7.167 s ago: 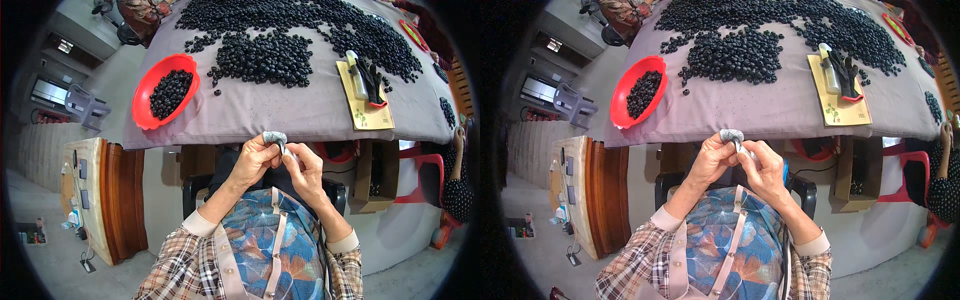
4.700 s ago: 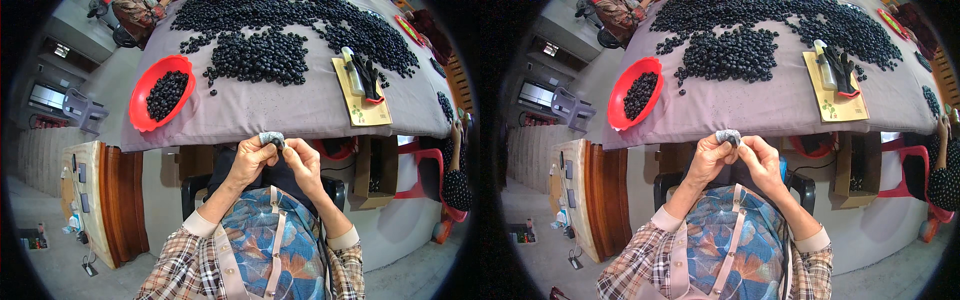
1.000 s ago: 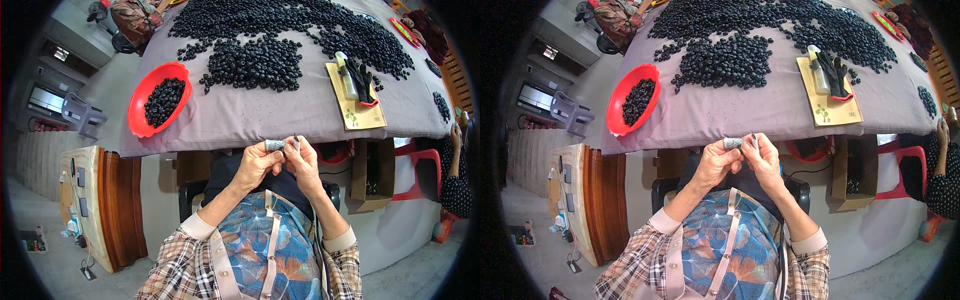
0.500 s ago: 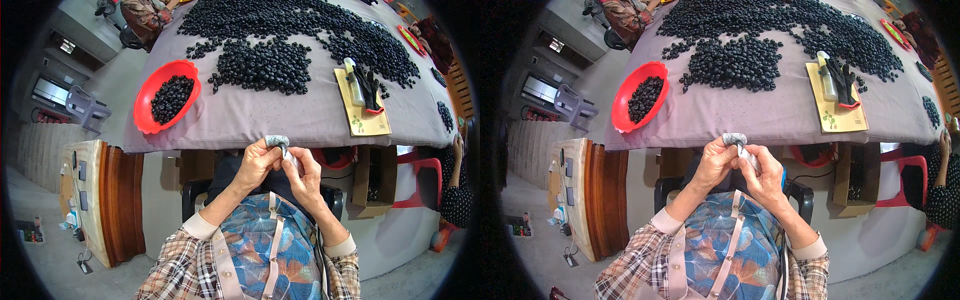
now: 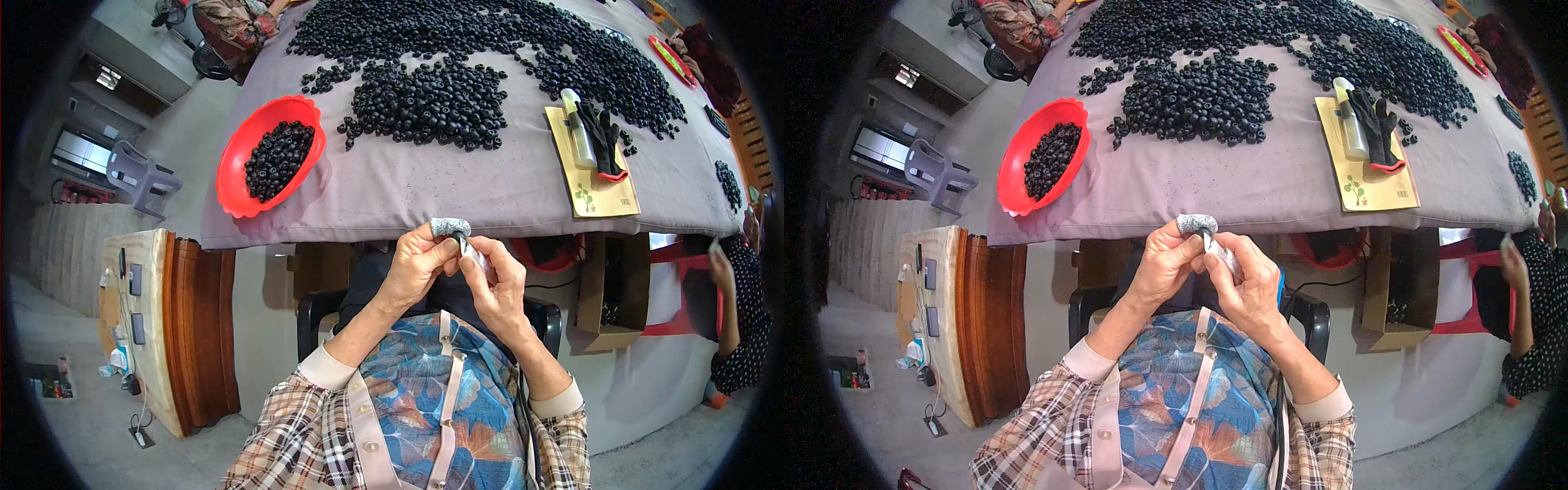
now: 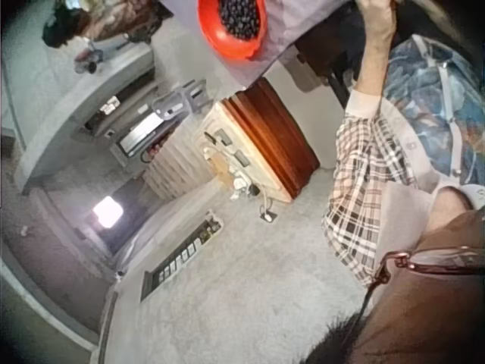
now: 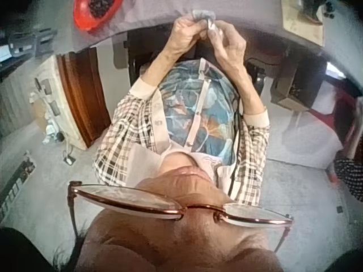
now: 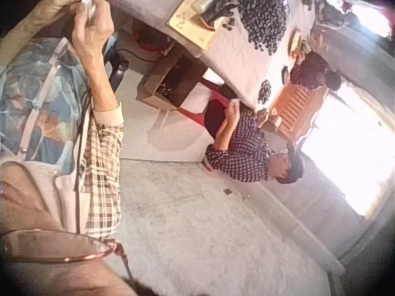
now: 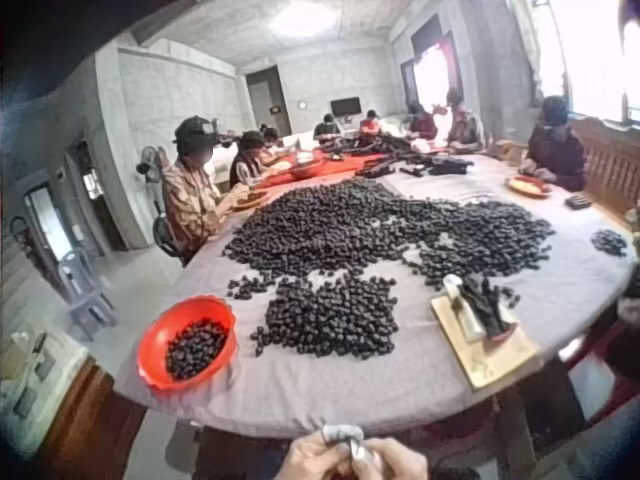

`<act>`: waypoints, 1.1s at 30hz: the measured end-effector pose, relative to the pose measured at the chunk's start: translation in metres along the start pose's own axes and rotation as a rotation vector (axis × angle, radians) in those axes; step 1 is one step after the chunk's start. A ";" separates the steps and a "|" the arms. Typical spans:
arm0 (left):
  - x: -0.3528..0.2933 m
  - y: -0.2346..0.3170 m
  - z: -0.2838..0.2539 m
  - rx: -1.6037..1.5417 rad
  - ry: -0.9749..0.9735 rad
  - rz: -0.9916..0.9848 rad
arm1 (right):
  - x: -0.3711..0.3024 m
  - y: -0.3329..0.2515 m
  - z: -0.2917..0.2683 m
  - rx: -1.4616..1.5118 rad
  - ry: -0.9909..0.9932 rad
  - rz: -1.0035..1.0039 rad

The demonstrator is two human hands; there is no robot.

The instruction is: The person picks up small black pieces from the table and trims them one by one using a small blade.

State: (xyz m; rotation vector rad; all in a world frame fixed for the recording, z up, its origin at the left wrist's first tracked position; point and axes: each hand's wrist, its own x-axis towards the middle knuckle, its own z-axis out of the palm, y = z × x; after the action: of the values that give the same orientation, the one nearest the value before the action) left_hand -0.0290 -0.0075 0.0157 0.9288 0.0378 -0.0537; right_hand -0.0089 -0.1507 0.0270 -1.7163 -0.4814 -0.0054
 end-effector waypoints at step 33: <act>-0.003 0.007 -0.004 0.120 -0.013 0.016 | 0.003 -0.005 -0.004 0.067 -0.085 0.068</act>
State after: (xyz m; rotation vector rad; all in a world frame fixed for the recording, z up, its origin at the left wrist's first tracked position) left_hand -0.0311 -0.0005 0.0192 1.0489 0.0151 -0.0473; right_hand -0.0066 -0.1532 0.0334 -1.6715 -0.4802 0.1315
